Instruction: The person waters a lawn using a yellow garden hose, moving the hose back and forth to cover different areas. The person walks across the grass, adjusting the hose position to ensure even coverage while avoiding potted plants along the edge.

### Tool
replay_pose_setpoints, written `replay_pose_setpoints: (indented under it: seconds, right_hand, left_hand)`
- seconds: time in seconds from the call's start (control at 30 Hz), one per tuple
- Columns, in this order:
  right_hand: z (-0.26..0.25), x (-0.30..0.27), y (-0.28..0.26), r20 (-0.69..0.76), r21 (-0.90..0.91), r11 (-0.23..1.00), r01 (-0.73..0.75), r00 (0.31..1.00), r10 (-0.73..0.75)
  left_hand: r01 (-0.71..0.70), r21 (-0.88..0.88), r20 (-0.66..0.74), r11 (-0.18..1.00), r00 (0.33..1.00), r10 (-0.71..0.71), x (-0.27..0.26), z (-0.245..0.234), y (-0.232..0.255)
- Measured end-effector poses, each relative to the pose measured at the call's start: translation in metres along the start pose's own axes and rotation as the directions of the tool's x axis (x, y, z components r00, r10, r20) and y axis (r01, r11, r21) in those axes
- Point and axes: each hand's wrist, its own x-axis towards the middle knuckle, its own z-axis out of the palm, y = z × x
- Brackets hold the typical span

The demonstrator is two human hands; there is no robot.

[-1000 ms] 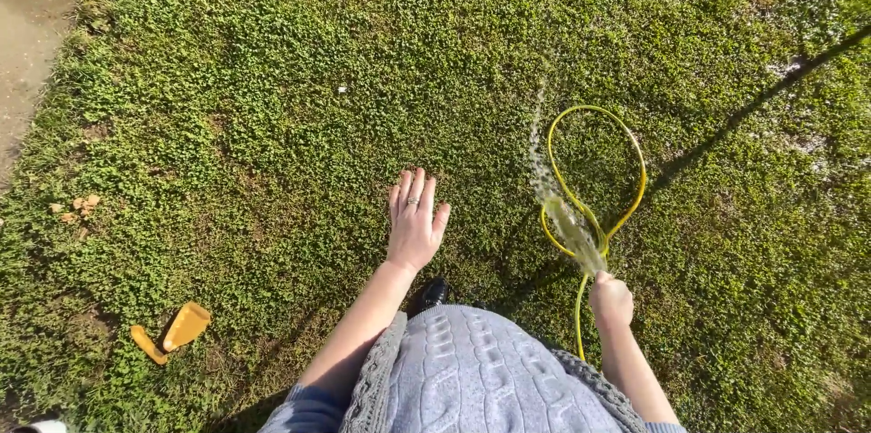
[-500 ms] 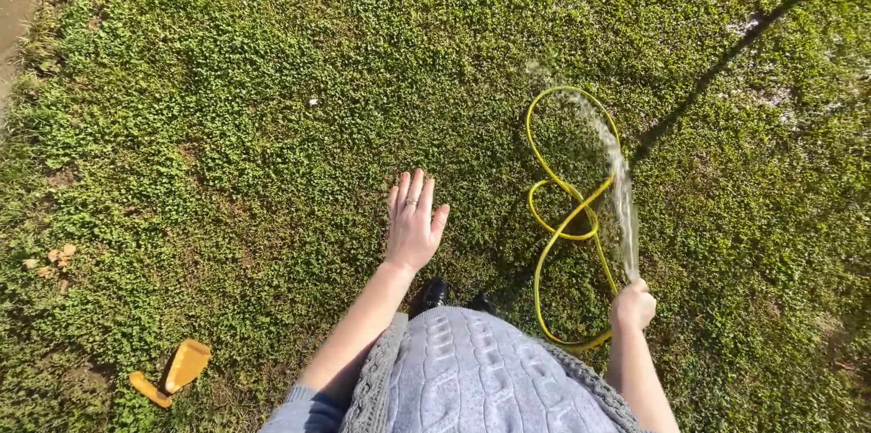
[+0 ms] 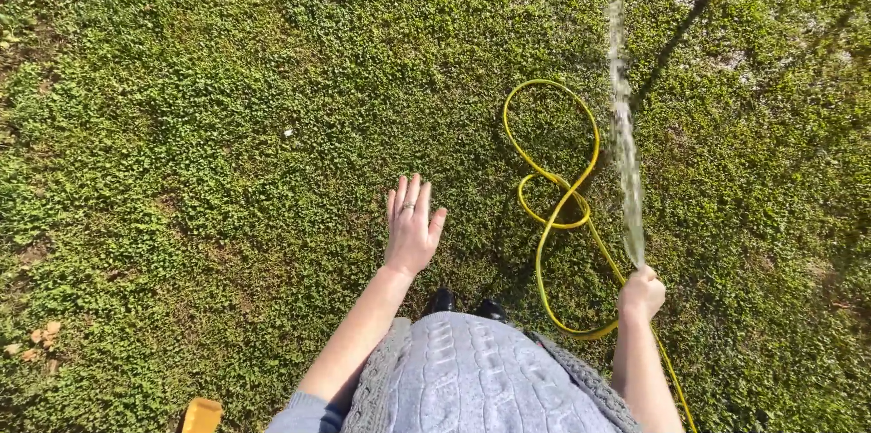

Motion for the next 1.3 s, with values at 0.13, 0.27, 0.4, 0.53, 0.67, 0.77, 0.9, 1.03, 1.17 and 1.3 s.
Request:
replay_pose_setpoints:
  seconds: [0.13,0.27,0.4,0.53,0.67,0.77,0.9,1.03,1.17,1.3]
  right_hand:
    - [0.001,-0.003,-0.006,-0.068,0.033,0.998,-0.055,0.996,0.057]
    - [0.006,0.001,-0.002,-0.046,0.077,0.996,-0.043,0.998,0.047]
    - [0.001,-0.011,-0.016,-0.061,0.019,0.996,-0.083,0.995,0.084]
    - [0.010,0.001,-0.005,-0.068,0.026,0.994,-0.102,0.992,0.104]
    - [0.004,-0.008,-0.022,-0.054,0.014,0.990,-0.142,0.988,0.143]
    - [0.010,0.000,-0.019,0.024,-0.025,0.993,-0.116,0.993,0.117]
    - [-0.006,0.000,-0.095,0.266,0.271,0.920,-0.283,0.940,0.211]
    - [-0.002,0.035,-0.096,0.262,0.265,0.954,-0.138,0.963,0.067]
    - [-0.008,0.056,-0.098,-0.028,-0.099,0.995,-0.026,0.999,0.024]
    - [-0.016,0.058,-0.089,-0.195,-0.244,0.957,-0.156,0.975,0.109]
  left_hand:
    - [-0.029,0.001,0.000,1.000,1.000,0.029,0.002,-0.006,-0.011]
    - [-0.029,0.004,0.010,1.000,1.000,0.029,0.005,-0.004,-0.018]
    - [-0.054,0.020,0.016,0.998,0.998,0.054,0.009,-0.001,-0.018]
    - [-0.048,0.007,0.057,0.999,0.997,0.047,0.019,-0.001,-0.015]
    - [-0.062,0.015,0.077,0.998,0.995,0.061,0.037,0.003,-0.014]
    - [-0.059,0.007,0.104,0.998,0.993,0.058,0.058,0.006,-0.013]
    - [-0.093,0.020,0.114,0.995,0.989,0.090,0.094,0.015,-0.010]
    - [-0.107,0.025,0.165,0.994,0.981,0.102,0.136,0.015,0.009]
    - [-0.149,0.011,0.220,0.989,0.965,0.143,0.170,0.028,0.029]
    - [-0.208,-0.005,0.276,0.978,0.940,0.201,0.192,0.037,0.057]
